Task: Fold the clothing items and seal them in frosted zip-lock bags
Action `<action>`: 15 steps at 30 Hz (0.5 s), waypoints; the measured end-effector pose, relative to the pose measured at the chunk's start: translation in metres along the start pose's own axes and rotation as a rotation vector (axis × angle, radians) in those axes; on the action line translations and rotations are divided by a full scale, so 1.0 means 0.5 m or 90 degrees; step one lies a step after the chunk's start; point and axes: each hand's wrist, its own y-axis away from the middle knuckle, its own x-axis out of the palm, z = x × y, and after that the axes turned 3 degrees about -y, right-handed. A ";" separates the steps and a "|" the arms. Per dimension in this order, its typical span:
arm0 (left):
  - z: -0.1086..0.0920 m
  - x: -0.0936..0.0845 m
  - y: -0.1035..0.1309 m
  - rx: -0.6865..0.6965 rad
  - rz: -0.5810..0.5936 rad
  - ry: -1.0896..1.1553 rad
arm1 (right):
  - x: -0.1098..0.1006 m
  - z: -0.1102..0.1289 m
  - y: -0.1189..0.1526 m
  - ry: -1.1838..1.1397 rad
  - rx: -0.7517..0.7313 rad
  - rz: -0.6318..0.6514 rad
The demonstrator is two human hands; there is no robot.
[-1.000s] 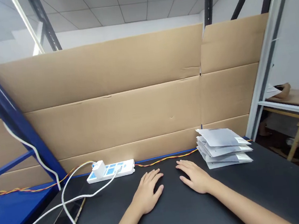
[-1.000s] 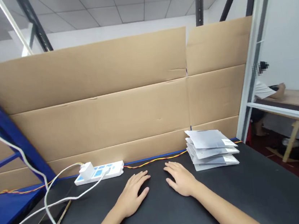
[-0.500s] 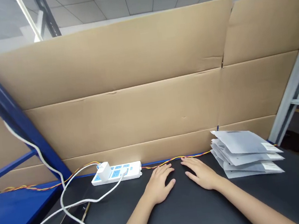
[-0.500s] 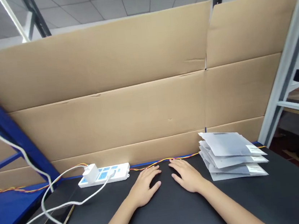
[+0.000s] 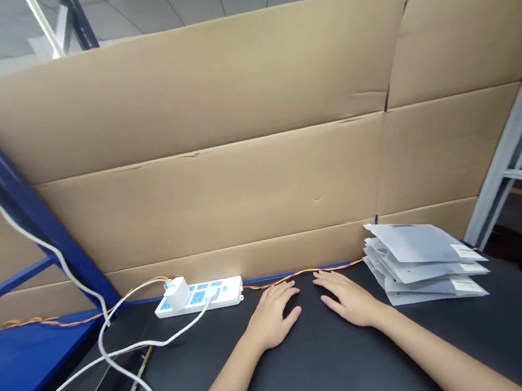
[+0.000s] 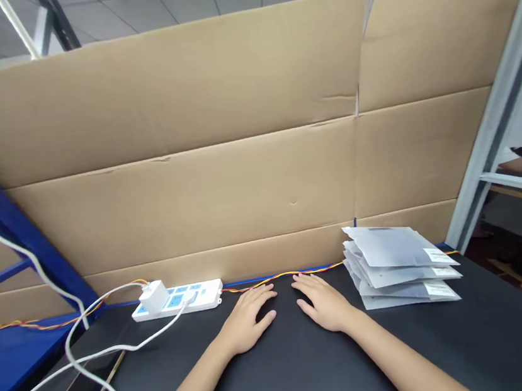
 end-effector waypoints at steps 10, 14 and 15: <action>0.002 0.002 0.003 -0.009 -0.004 -0.020 | -0.002 0.010 0.005 0.016 0.003 -0.017; -0.003 0.000 0.005 0.006 -0.013 -0.018 | 0.001 0.008 0.005 0.010 -0.001 -0.026; -0.005 0.000 0.006 0.008 -0.015 -0.020 | 0.003 0.006 0.006 0.007 0.000 -0.027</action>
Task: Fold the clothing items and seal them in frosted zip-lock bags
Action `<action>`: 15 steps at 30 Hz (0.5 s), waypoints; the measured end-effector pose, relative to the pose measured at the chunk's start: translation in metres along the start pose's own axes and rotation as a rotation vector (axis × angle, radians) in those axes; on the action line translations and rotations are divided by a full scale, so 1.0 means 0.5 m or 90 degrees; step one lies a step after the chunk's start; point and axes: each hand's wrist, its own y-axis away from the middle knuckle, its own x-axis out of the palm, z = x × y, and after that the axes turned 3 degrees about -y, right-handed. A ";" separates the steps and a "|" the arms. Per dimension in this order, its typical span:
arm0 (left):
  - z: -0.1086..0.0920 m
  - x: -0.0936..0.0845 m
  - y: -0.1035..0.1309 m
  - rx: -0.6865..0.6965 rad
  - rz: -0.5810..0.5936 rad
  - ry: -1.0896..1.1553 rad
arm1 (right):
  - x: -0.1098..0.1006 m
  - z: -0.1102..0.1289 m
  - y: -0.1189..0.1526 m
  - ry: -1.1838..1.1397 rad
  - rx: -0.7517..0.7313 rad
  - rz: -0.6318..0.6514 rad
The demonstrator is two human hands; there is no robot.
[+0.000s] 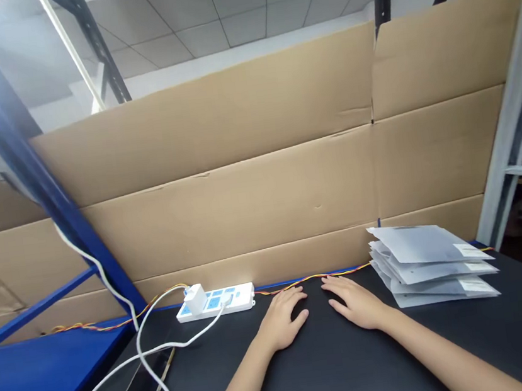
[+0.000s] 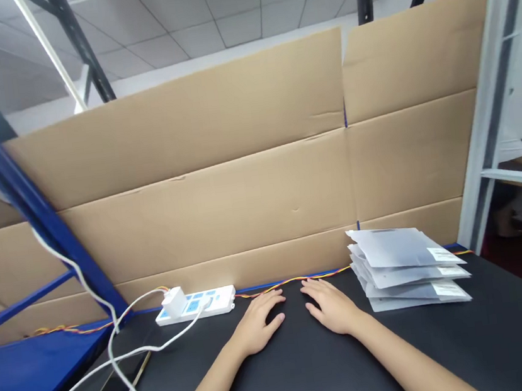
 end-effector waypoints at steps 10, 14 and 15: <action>-0.012 0.003 0.018 -0.002 -0.017 -0.029 | 0.024 -0.019 0.012 -0.024 0.018 -0.004; -0.014 0.004 0.021 -0.002 -0.029 -0.040 | 0.026 -0.021 0.019 -0.014 0.021 -0.004; -0.015 0.004 0.022 -0.001 -0.031 -0.042 | 0.026 -0.020 0.021 -0.009 0.021 -0.003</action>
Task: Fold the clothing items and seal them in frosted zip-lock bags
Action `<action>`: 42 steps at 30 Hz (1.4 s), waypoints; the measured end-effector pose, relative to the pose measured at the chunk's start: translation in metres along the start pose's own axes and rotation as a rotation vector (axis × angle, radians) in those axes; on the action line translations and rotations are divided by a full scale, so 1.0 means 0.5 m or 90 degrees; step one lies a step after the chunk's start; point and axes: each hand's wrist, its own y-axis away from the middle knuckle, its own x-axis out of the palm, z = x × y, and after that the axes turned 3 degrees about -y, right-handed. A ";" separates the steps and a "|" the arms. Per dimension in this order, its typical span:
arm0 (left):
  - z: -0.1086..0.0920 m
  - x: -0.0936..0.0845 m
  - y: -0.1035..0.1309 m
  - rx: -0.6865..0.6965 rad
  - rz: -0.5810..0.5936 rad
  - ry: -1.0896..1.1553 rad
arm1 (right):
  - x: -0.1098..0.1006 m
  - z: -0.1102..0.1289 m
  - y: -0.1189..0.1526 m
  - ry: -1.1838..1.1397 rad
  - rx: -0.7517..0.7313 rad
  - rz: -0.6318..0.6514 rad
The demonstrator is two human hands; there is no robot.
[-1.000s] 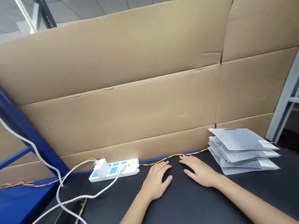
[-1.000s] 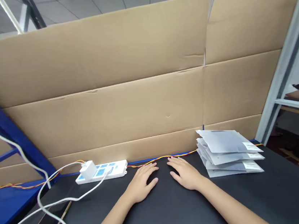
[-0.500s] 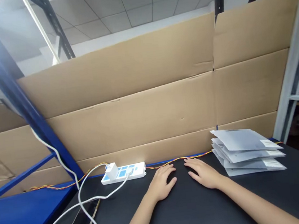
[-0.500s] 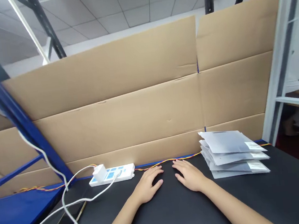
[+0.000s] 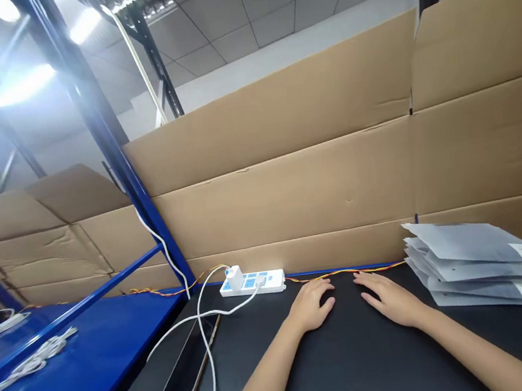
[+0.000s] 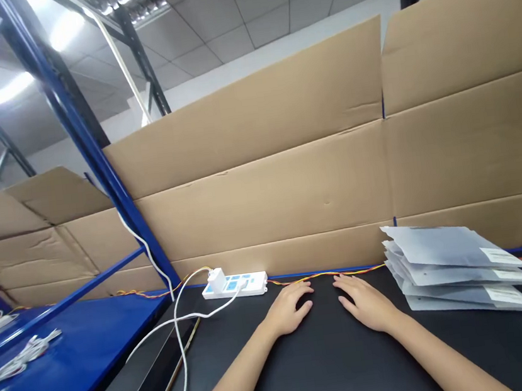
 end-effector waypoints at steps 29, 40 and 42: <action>-0.003 0.009 0.007 0.003 -0.043 -0.020 | 0.006 -0.011 0.010 -0.018 -0.007 -0.020; -0.005 0.001 -0.002 0.003 -0.052 0.002 | -0.014 0.005 0.012 -0.030 -0.003 -0.004; -0.005 -0.001 -0.004 -0.001 -0.054 0.004 | -0.015 0.006 0.011 -0.028 -0.006 -0.003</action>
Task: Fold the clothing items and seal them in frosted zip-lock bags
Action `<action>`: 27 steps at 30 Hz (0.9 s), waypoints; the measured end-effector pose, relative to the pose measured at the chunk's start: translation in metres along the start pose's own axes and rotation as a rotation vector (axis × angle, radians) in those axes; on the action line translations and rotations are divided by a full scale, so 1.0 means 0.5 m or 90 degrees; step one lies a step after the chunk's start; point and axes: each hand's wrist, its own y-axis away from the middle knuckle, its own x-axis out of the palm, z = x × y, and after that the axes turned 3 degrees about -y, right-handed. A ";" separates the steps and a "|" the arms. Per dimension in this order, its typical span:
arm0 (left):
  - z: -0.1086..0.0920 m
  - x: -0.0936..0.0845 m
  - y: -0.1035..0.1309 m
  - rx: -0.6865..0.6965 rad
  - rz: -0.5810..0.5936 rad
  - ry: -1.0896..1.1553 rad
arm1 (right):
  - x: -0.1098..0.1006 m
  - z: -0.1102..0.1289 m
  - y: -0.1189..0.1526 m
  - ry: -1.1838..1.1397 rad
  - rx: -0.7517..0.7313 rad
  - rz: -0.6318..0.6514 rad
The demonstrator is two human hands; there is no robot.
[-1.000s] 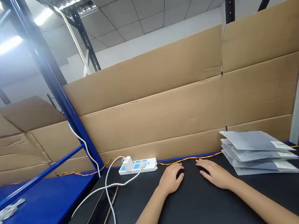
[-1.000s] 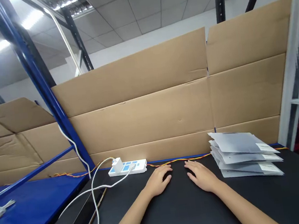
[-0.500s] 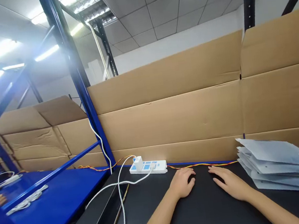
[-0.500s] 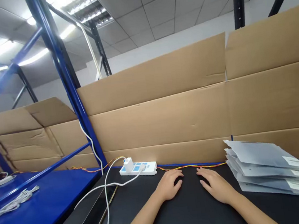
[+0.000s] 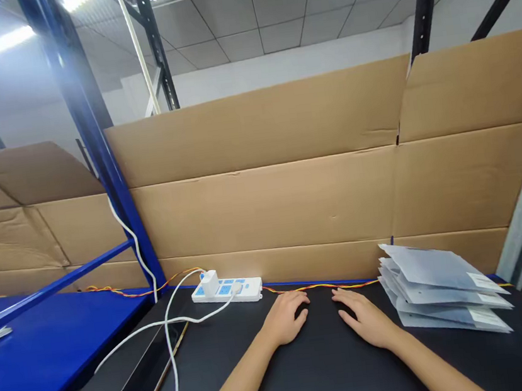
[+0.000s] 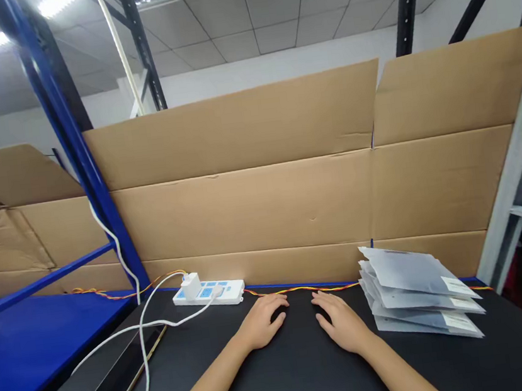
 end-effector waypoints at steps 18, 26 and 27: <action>0.005 0.000 -0.006 0.007 0.031 -0.003 | -0.005 0.015 -0.002 0.031 -0.005 -0.017; 0.013 0.001 -0.002 0.014 0.015 0.022 | -0.065 0.066 0.001 0.057 -0.133 -0.018; 0.014 0.001 -0.002 0.012 0.014 0.026 | -0.092 0.072 0.003 0.069 -0.153 -0.043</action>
